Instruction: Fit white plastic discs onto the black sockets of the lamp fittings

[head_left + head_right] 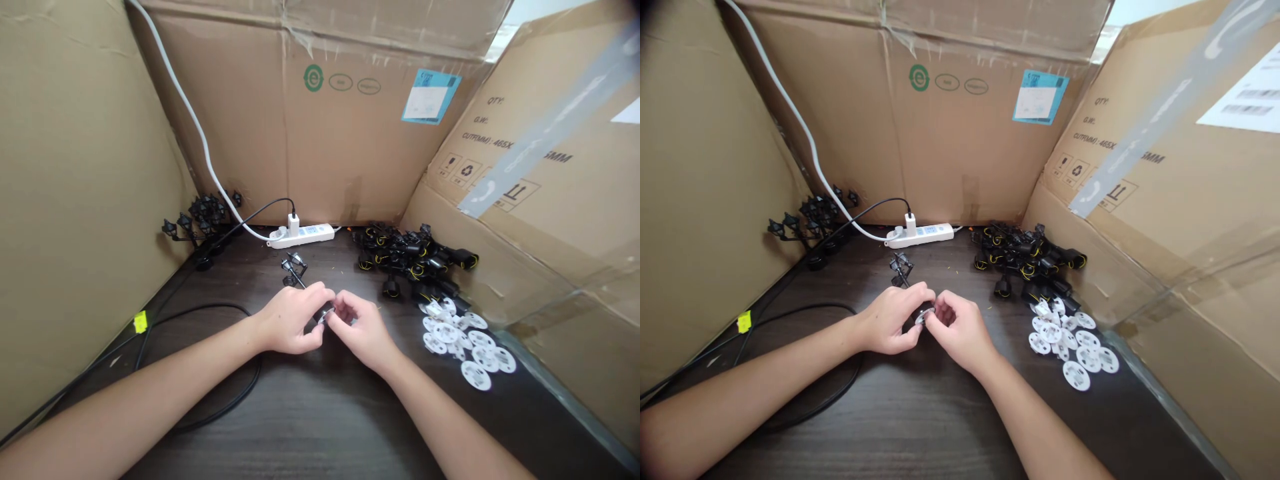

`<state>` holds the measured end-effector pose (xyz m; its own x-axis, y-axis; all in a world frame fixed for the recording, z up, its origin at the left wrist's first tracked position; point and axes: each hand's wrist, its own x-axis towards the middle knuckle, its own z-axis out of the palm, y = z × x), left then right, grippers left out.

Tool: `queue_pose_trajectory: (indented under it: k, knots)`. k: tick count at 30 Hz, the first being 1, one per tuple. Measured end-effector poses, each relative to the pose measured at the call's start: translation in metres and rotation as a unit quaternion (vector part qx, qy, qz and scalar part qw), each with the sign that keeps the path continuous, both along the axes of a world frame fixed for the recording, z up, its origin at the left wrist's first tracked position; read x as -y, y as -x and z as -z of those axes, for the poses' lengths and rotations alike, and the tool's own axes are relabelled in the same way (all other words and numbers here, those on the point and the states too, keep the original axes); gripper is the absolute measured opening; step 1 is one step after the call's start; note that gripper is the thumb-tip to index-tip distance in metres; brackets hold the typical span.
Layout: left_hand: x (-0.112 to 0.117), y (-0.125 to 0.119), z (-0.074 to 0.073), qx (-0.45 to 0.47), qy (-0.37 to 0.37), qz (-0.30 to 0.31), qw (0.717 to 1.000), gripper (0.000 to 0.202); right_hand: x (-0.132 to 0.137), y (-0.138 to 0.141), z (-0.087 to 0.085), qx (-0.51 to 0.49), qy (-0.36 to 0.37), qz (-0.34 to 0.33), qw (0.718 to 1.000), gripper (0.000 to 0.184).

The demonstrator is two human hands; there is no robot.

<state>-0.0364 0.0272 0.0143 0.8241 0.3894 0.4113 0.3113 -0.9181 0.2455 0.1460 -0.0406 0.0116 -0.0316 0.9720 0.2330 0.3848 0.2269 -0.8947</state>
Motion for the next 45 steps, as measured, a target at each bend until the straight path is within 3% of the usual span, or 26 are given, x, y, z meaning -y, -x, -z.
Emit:
queue_pose_trajectory:
  k: [12,20,31,45]
  knots:
    - [-0.002,0.0018,0.0019,0.003,0.02,0.026,0.999,0.037,-0.0024,-0.0036,0.0048,-0.026,0.033,-0.026,0.999,0.023]
    - [-0.0048,0.0019,0.002,0.017,0.048,0.037,0.998,0.03,-0.001,-0.0041,-0.0014,0.003,-0.012,-0.01,1.0,0.022]
    - [-0.0021,-0.0017,0.0057,0.006,0.034,-0.013,0.999,0.033,-0.0008,-0.0022,0.0004,0.035,-0.028,0.002,0.999,0.019]
    - [-0.0029,0.0007,0.0044,0.011,0.055,0.005,0.998,0.031,-0.0006,-0.0083,-0.0028,0.091,-0.068,0.011,0.994,0.018]
